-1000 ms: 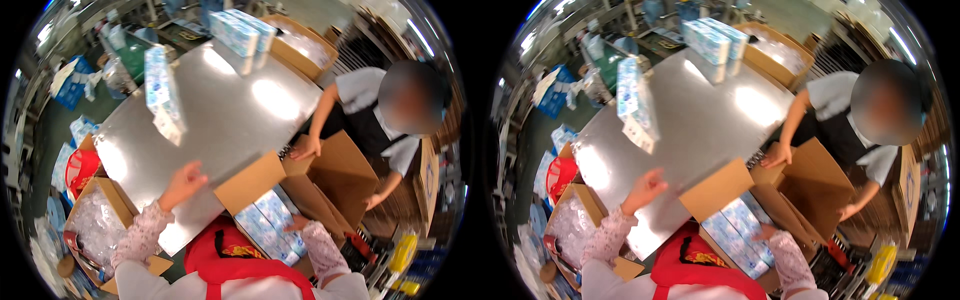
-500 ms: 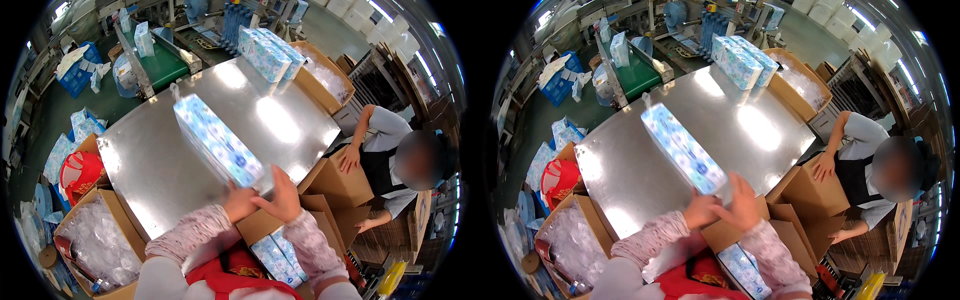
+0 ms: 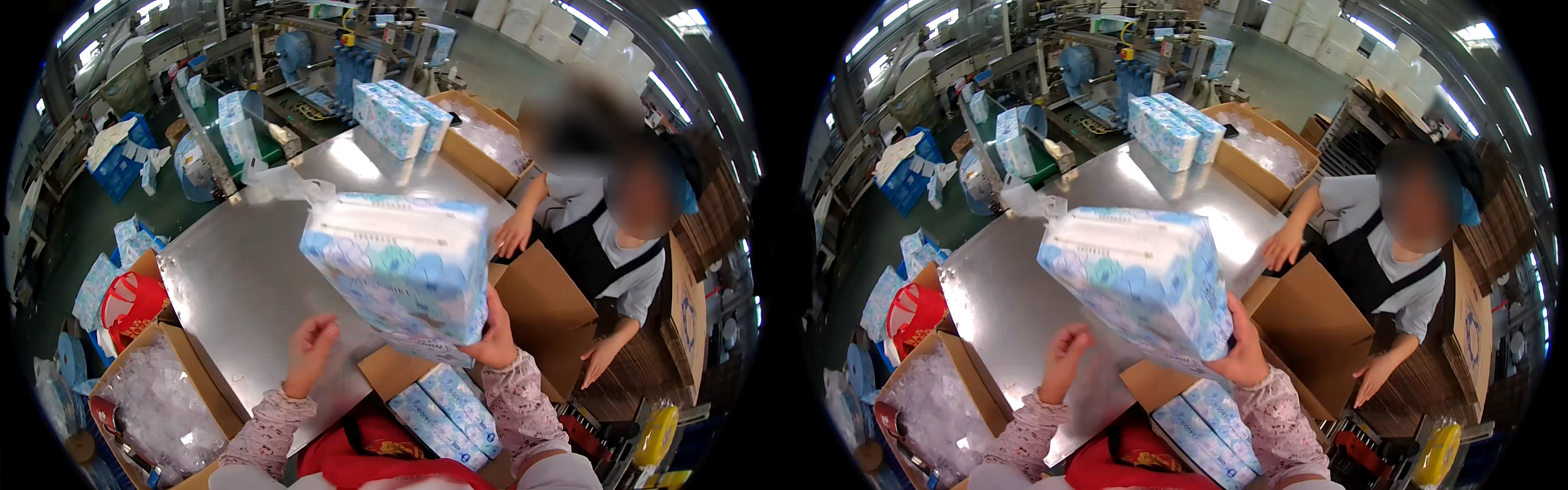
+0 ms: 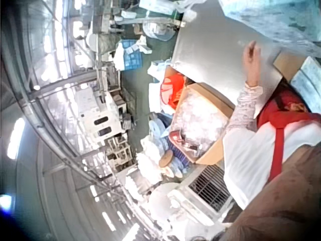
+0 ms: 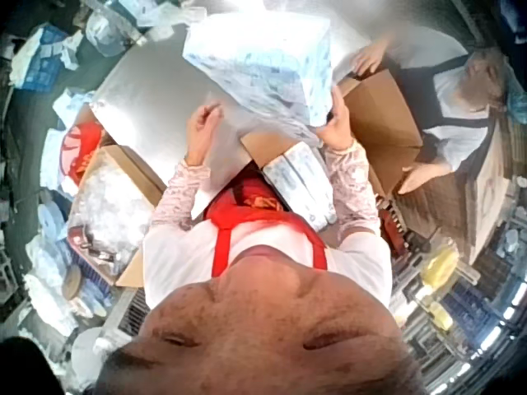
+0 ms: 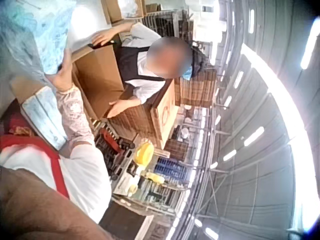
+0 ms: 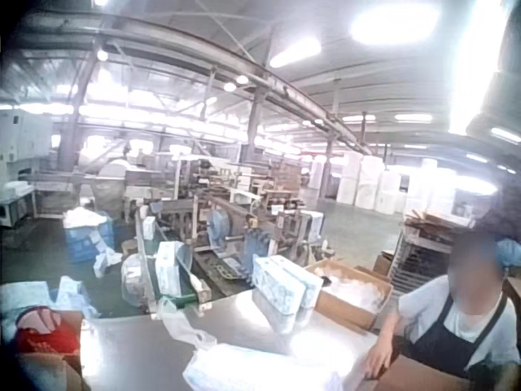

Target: The person picks up bundles of tissue packs from a metal table, places them into cardboard boxes, and slides the filled boxes onto a roller conveyor belt.

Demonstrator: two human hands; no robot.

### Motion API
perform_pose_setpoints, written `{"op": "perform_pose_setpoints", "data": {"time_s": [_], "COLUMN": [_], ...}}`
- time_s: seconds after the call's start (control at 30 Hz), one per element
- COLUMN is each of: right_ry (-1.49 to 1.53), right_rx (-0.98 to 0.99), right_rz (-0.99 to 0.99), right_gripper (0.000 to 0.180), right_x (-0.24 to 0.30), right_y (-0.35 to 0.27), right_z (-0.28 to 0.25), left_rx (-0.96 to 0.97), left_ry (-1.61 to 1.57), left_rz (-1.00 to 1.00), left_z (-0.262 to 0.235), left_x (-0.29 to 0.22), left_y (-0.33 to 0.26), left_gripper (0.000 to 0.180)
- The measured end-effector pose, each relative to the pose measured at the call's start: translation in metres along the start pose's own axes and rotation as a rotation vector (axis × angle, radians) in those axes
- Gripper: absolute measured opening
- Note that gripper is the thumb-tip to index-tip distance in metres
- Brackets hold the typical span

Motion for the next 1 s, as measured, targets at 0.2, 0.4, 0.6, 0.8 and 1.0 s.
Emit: {"op": "perform_pose_setpoints", "data": {"time_s": [0.2,0.4,0.6,0.8,1.0], "right_ry": [-0.358,-0.488,-0.438,-0.185,-0.301], "right_rx": [-0.243,-0.328,-0.28,-0.437,-0.156], "right_rz": [0.023,0.044,0.112,0.091,0.171], "right_gripper": [0.075,0.07,0.078,0.072,0.075], "right_x": [0.011,0.013,0.003,-0.007,-0.039], "right_y": [-0.113,-0.174,-0.201,-0.204,-0.22], "right_z": [-0.045,-0.048,-0.047,-0.028,-0.024], "left_rx": [0.222,0.26,0.194,0.316,0.351], "left_ry": [-0.438,-0.024,-0.031,-0.446,-0.662], "left_rz": [0.172,0.124,0.05,-0.111,-0.226], "left_z": [0.073,0.105,0.105,0.101,0.1], "left_x": [-0.091,-0.087,-0.082,-0.083,-0.087], "left_y": [0.004,-0.008,-0.02,-0.037,-0.053], "left_gripper": [0.037,0.026,0.016,0.013,0.015]}}
Point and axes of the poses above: each hand's wrist, its own y-axis towards the middle knuckle, its own z-axis out of the palm, x = y × z, the point moved 1 cm from there along y, towards the middle knuckle
